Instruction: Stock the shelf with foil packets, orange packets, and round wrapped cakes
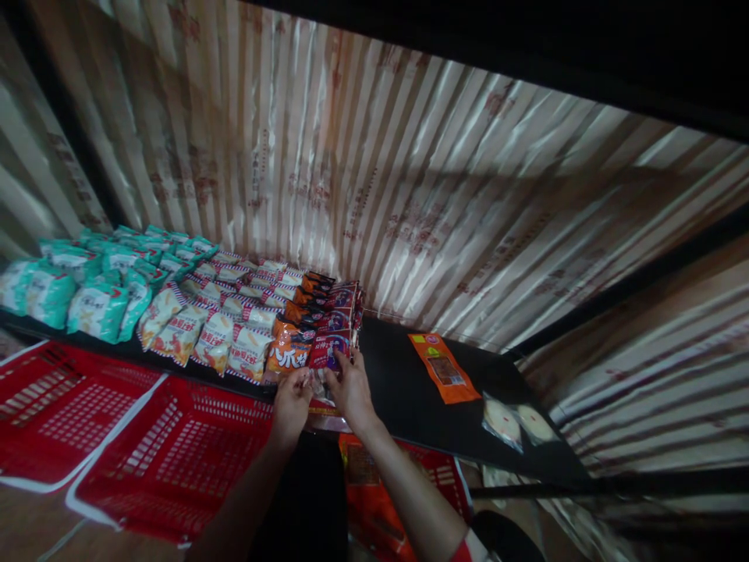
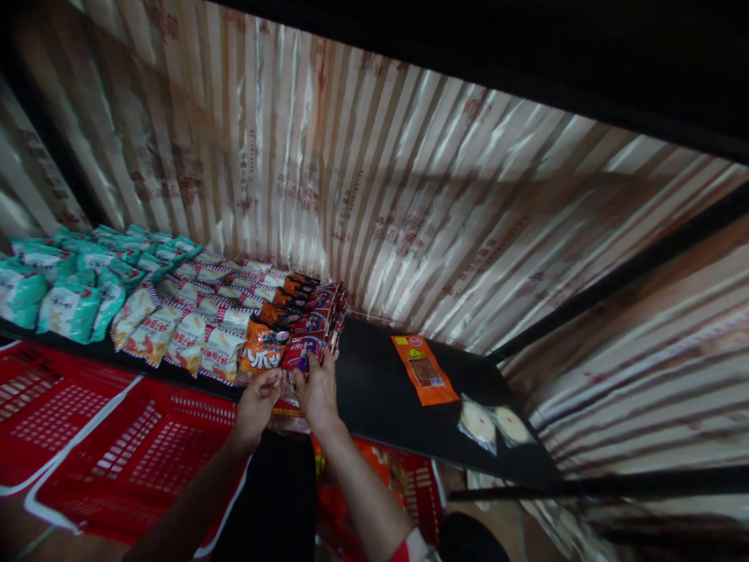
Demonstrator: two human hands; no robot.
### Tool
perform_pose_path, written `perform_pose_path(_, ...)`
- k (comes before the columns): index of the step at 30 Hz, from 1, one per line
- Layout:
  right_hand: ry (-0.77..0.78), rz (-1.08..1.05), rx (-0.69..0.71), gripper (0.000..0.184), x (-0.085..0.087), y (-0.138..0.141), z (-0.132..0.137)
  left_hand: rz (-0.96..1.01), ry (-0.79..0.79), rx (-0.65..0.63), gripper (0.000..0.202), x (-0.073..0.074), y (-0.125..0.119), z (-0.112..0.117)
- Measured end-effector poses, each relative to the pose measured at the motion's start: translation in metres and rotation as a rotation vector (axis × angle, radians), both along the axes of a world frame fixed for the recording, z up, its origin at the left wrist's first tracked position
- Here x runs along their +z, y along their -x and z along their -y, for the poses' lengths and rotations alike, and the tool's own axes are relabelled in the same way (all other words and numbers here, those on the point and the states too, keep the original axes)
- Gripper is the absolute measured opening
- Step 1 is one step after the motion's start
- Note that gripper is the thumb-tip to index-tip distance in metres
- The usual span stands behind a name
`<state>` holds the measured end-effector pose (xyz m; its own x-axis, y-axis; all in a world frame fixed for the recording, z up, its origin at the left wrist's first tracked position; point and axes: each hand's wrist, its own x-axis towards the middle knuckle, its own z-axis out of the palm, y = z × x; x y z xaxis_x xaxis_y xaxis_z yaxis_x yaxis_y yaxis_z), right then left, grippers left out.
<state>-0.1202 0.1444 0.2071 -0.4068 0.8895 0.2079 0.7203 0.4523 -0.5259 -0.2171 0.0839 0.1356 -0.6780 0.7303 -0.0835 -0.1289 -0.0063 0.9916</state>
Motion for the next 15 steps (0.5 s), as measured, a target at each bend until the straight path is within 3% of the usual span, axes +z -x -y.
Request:
perform_pose_path(4,-0.03,0.069,-0.012,0.048,-0.001,0.004,0.0,-0.254,0.083,0.034,0.025,-0.007,-0.004,0.001)
perform_pose_path(10,-0.035,0.106,0.006,0.047,-0.001,0.005,-0.001,-0.671,0.151,0.134,0.029,0.002,-0.016,0.01)
perform_pose_path(15,-0.036,0.142,0.004,0.045,-0.001,0.005,0.0,-0.797,0.029,0.02,0.035,0.008,-0.023,0.01)
